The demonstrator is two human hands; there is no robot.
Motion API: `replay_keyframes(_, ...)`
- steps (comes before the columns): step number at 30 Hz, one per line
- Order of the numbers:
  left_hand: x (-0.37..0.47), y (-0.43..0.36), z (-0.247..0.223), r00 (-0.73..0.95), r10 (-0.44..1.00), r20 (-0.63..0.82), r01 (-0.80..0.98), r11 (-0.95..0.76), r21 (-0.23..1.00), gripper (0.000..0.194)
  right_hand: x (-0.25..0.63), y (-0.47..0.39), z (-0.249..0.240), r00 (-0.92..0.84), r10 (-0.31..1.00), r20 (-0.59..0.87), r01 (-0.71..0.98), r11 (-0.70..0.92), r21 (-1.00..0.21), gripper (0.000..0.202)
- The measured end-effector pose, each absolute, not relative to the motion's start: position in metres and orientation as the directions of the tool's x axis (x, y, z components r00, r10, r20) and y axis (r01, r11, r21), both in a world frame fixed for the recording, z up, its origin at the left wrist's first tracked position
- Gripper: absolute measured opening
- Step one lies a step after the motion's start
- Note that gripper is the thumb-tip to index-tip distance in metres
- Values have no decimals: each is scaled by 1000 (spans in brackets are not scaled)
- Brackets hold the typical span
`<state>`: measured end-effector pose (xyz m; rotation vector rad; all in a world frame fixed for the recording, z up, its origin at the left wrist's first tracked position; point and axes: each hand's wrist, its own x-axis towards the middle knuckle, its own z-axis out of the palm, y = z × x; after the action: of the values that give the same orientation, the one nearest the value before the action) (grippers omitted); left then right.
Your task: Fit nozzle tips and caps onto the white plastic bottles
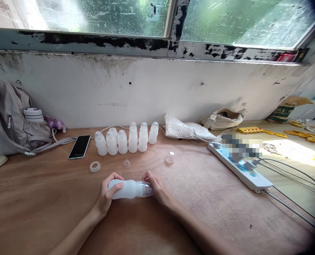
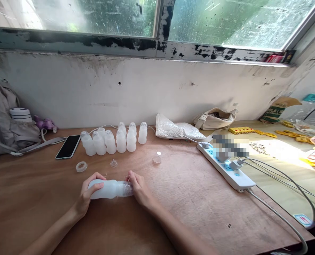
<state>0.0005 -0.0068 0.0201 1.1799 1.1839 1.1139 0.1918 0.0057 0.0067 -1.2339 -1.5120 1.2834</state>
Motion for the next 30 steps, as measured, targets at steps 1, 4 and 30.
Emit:
replay_keyframes(1, 0, -8, 21, 68, 995, -70, -12, 71, 997, 17, 190, 4, 8, -204, 979, 14, 213, 58, -975, 47)
replay_keyframes(4, 0, -10, 20, 65, 996, -61, -24, 62, 998, 18, 186, -2, 9, -182, 975, 124, 282, 173, -944, 44)
replay_keyframes(30, 1, -33, 15, 185, 956, 230, 100, -251, 963, 23, 191, -31, -1, -354, 792, 497, 279, 597, -752, 30)
